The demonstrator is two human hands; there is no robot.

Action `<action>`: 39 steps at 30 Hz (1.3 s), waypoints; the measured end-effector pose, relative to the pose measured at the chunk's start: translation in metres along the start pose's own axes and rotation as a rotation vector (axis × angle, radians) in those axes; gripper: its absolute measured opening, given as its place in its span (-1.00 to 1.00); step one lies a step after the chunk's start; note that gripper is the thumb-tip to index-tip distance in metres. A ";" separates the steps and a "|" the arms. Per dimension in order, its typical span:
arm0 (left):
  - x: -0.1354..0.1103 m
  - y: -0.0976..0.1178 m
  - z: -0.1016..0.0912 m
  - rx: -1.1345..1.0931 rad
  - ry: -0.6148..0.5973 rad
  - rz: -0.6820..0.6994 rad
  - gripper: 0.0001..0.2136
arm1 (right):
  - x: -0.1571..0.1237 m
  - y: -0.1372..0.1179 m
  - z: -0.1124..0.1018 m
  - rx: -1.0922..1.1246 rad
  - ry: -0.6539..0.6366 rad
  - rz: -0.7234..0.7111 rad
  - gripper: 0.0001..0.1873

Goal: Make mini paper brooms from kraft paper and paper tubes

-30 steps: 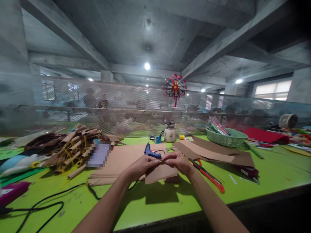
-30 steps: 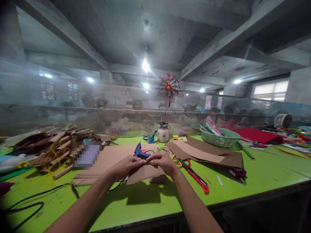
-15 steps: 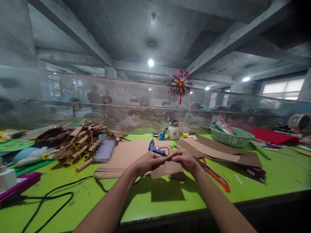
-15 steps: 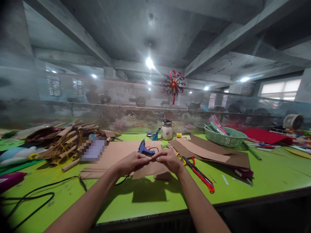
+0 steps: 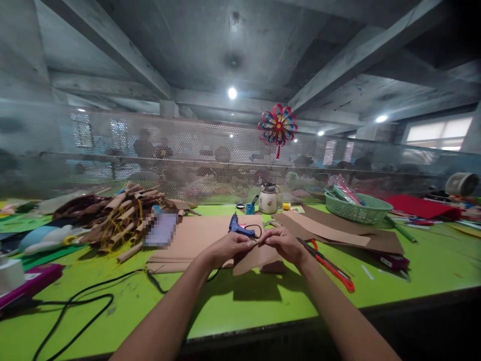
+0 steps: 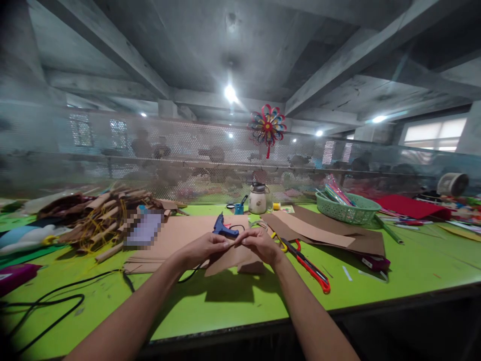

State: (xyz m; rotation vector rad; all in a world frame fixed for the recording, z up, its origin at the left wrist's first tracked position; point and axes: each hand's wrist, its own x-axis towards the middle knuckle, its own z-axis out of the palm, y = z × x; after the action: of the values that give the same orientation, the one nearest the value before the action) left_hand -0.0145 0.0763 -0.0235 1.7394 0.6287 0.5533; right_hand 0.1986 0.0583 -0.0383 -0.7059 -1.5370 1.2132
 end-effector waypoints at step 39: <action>0.016 -0.019 -0.004 0.539 0.120 0.114 -0.61 | 0.003 0.015 0.001 -0.269 -0.003 0.172 -0.64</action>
State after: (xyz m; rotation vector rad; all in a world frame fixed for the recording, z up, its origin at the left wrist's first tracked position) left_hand -0.0073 0.0935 -0.0400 2.2704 0.8193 0.6065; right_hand 0.1946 0.0652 -0.0509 -1.0309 -1.6872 1.1423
